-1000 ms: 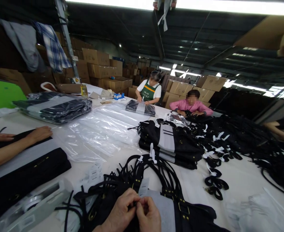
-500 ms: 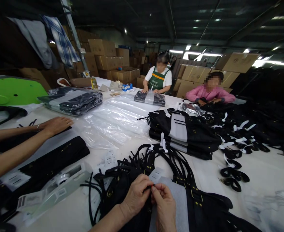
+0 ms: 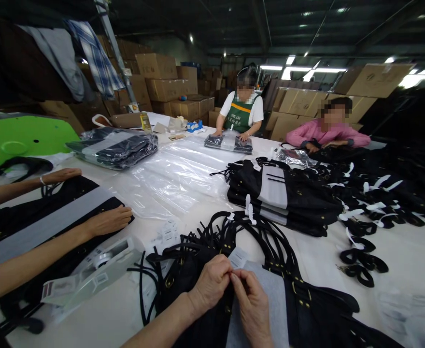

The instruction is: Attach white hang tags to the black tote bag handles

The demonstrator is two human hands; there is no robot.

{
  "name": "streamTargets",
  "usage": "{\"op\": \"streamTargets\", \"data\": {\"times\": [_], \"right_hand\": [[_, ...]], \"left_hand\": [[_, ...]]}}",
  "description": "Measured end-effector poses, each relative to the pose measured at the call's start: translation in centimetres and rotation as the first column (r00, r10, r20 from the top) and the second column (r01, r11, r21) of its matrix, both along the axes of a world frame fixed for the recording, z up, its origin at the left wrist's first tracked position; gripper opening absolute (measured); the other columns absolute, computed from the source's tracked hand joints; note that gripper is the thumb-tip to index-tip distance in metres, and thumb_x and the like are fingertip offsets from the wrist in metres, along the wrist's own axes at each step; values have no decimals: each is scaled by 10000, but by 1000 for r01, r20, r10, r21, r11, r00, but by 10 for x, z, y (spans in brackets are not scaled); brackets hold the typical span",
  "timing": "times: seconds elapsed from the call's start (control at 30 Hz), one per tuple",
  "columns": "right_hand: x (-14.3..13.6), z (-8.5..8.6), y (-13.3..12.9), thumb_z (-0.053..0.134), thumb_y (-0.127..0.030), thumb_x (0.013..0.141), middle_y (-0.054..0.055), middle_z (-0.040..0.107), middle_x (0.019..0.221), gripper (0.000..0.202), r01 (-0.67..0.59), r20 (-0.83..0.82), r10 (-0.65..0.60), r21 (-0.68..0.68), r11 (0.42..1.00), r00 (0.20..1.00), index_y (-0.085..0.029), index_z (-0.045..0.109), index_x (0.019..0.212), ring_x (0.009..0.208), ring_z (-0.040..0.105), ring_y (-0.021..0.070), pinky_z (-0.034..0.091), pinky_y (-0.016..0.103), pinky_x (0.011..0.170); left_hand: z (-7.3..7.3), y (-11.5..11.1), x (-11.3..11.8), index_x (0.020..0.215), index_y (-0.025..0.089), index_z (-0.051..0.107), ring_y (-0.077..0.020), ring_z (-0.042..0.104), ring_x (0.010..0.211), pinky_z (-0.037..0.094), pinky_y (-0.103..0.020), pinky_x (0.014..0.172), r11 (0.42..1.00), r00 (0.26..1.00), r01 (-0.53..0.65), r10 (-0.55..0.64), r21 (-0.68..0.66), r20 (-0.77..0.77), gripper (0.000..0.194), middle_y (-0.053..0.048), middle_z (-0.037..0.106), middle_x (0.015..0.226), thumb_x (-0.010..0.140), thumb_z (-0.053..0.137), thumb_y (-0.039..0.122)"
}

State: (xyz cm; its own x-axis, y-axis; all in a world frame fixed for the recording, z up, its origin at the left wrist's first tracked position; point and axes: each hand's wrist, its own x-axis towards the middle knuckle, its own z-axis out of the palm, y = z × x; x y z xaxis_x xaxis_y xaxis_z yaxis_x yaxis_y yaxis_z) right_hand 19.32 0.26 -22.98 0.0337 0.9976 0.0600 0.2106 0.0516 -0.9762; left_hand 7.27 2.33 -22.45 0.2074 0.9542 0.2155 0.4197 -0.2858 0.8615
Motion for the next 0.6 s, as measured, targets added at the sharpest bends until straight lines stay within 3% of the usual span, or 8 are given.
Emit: {"op": "streamTargets", "data": {"times": [0.1,0.17,0.27,0.37,0.47,0.6], "right_hand": [[-2,-4,2,499,-375,776,23,550,707,212,30,75,-39,127,991,996,-190,574,704,678,517,140,432,247,628],[-2,-3,4,492,-404,775,36,556,743,239,84,44,-91,143,986,995,-188,549,691,722,520,150,434,258,659],[-1,-1,6,491,-494,752,29,562,683,315,102,-90,-102,-9,995,991,-182,533,737,642,518,146,436,262,600],[-1,1,10,532,-542,705,-11,514,548,372,1,-244,-52,-203,979,968,-171,526,725,476,435,106,369,227,457],[-2,0,13,591,-505,677,-8,521,548,352,-72,-377,-43,-285,956,925,-160,527,682,489,424,93,343,211,462],[-3,-2,16,659,-464,620,-21,495,512,335,-108,-512,-93,-348,931,854,-155,530,633,482,395,84,316,207,469]], "left_hand": [[2,-1,0,602,147,513,-105,456,660,366,-212,609,998,1000,-9,11,-63,19,151,-8,495,670,684,412,70],[6,-2,-2,641,150,553,-106,486,675,383,-215,638,992,998,-18,25,-123,51,135,-9,527,691,693,437,102],[12,-3,-5,683,154,588,-98,519,619,400,-210,611,962,990,-58,90,-268,107,129,1,565,673,704,461,152],[14,-3,-5,719,154,554,-84,512,504,395,-196,520,907,961,-105,198,-409,192,86,28,569,607,694,475,177],[12,-4,-2,793,162,507,-82,504,463,401,-191,502,886,931,-138,269,-442,249,119,54,562,566,676,497,178],[11,-7,0,733,155,576,-82,503,501,396,-187,504,900,956,-125,221,-417,190,122,24,583,621,713,467,204]]}}
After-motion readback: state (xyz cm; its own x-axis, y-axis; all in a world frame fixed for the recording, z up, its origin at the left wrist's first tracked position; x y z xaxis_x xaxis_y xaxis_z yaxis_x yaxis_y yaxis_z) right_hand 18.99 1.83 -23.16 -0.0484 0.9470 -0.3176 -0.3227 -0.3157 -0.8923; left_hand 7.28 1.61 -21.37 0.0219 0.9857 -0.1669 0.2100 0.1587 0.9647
